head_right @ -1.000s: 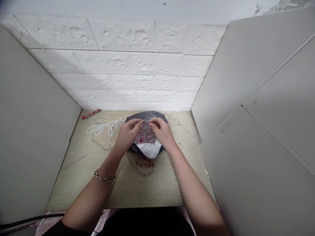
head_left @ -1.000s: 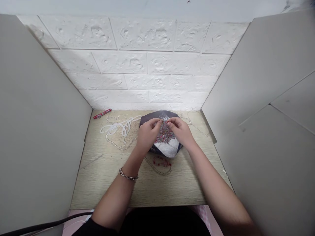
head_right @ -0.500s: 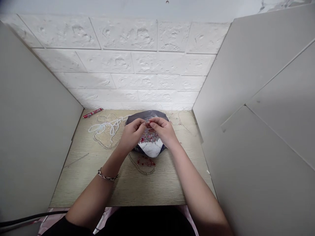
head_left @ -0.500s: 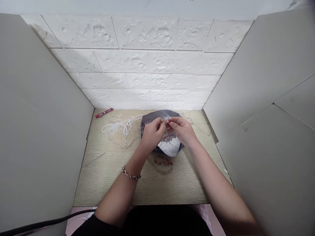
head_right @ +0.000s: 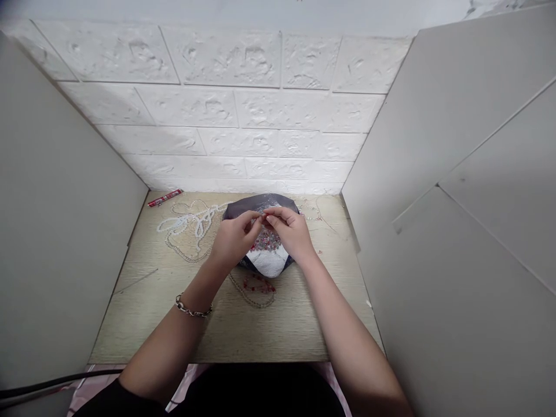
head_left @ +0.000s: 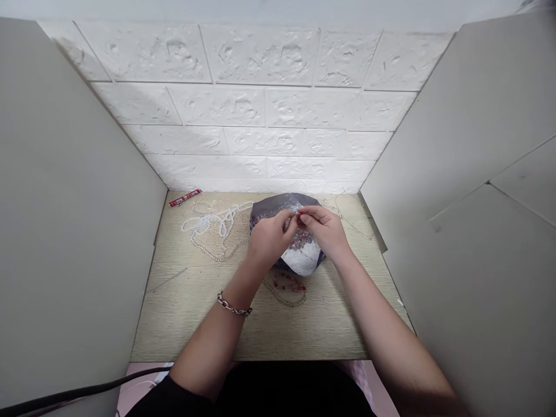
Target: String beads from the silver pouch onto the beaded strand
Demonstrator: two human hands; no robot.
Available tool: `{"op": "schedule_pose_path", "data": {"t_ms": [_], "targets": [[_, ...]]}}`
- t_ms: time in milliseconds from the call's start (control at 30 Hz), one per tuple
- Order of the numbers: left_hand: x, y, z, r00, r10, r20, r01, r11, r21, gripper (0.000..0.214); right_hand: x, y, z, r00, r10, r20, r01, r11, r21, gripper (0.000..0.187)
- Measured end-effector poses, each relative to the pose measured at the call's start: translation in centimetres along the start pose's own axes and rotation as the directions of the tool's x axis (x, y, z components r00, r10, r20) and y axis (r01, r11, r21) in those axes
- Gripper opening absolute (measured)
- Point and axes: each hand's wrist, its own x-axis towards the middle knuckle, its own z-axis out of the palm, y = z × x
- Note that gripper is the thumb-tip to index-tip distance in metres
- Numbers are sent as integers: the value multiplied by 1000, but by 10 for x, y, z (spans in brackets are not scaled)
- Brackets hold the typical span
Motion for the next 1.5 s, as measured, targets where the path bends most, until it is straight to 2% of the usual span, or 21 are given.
{"op": "schedule_pose_path", "data": {"t_ms": [300,600,1500], "targets": [[0,1,-1,999,38,-3,-37,997,71,31,-1,-2,1,1000,-4,-20,3,997,-73,20],[-1,2,-2,999,33,-8,-32,997,77,29,-2,-4,3,999,33,-21,-33,999,-31,20],[-1,1,0,1000,18,-19,-17,997,80,29,-4,-1,4,999,33,-33,-37,994,-107,17]]}}
